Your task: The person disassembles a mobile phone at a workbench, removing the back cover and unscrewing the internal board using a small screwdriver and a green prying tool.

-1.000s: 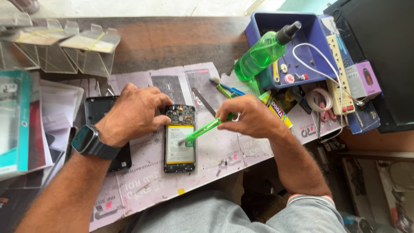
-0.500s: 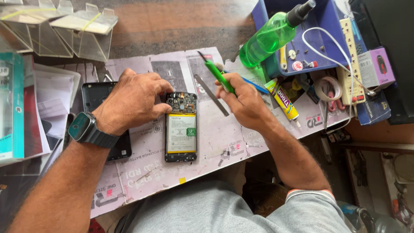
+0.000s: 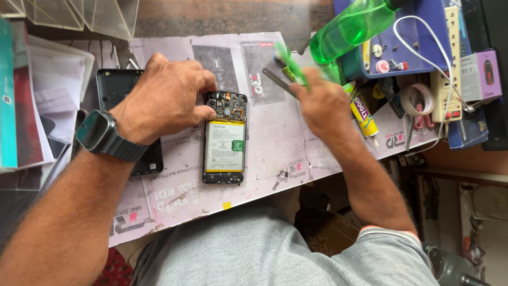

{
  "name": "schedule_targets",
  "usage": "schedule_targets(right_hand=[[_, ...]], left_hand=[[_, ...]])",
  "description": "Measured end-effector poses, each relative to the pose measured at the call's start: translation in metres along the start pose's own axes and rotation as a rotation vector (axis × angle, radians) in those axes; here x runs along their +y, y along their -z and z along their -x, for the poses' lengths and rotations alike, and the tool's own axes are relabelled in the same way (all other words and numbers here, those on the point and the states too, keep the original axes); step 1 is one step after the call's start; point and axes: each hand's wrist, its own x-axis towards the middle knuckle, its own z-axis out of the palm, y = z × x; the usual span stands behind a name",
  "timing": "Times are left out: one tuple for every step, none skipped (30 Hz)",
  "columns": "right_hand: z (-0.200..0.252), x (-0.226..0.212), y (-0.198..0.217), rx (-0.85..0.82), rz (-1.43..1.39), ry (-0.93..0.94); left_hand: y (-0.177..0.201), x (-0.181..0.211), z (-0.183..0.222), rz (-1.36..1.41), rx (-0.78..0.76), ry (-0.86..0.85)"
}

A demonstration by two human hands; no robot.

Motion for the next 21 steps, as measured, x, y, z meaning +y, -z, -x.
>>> schedule_targets(right_hand=[[0.003,0.004,0.004,-0.001,-0.216,-0.03],[0.006,0.006,0.008,-0.002,-0.431,-0.061],[0.01,0.007,0.01,-0.021,-0.526,-0.065],[0.014,0.007,0.013,-0.039,-0.62,-0.069],[0.018,0.006,0.013,-0.054,-0.716,-0.078],[0.02,0.004,0.013,-0.103,-0.849,-0.072],[0.02,0.003,0.013,-0.146,-0.98,-0.065],[0.022,0.001,0.012,-0.19,-1.11,-0.059],[0.023,-0.002,0.009,-0.221,-1.204,-0.091],[0.025,-0.005,0.006,-0.251,-1.298,-0.122],[0.026,-0.008,0.003,-0.281,-1.391,-0.153],[0.028,-0.009,0.003,-0.293,-1.383,-0.162],[0.031,-0.011,0.003,-0.308,-1.374,-0.172],[0.035,-0.013,0.003,-0.323,-1.365,-0.182],[0.039,-0.013,0.004,-0.339,-1.284,-0.159],[0.043,-0.013,0.005,-0.355,-1.203,-0.136],[0.048,-0.012,0.005,-0.37,-1.121,-0.112],[0.053,-0.011,0.004,-0.365,-1.11,-0.118],[0.057,-0.008,0.003,-0.359,-1.097,-0.122],[0.062,-0.004,0.001,-0.352,-1.085,-0.127],[0.066,0.0,-0.003,-0.319,-1.118,-0.143]], left_hand=[[0.0,-0.002,0.0,0.008,0.016,-0.015],[0.0,-0.005,0.0,0.016,0.032,-0.031],[-0.002,-0.007,0.001,0.023,0.045,-0.044],[-0.003,-0.008,0.001,0.025,0.058,-0.048],[-0.005,-0.009,0.001,0.024,0.068,-0.055],[-0.007,-0.009,0.001,0.023,0.079,-0.062],[-0.007,-0.01,0.001,0.027,0.077,-0.064],[-0.006,-0.011,0.001,0.032,0.075,-0.066],[-0.006,-0.011,0.001,0.037,0.073,-0.068],[-0.006,-0.011,0.002,0.042,0.077,-0.069],[-0.006,-0.01,0.002,0.047,0.081,-0.071],[-0.006,-0.01,0.002,0.052,0.086,-0.072],[-0.006,-0.011,0.002,0.048,0.093,-0.082],[-0.007,-0.011,0.003,0.043,0.1,-0.092],[-0.007,-0.012,0.003,0.039,0.109,-0.1],[-0.007,-0.014,0.003,0.041,0.11,-0.105],[-0.006,-0.015,0.003,0.043,0.112,-0.108],[-0.007,-0.015,0.003,0.045,0.113,-0.112],[-0.008,-0.015,0.003,0.04,0.12,-0.115],[-0.008,-0.014,0.003,0.035,0.126,-0.117],[-0.008,-0.014,0.003,0.027,0.135,-0.12]])
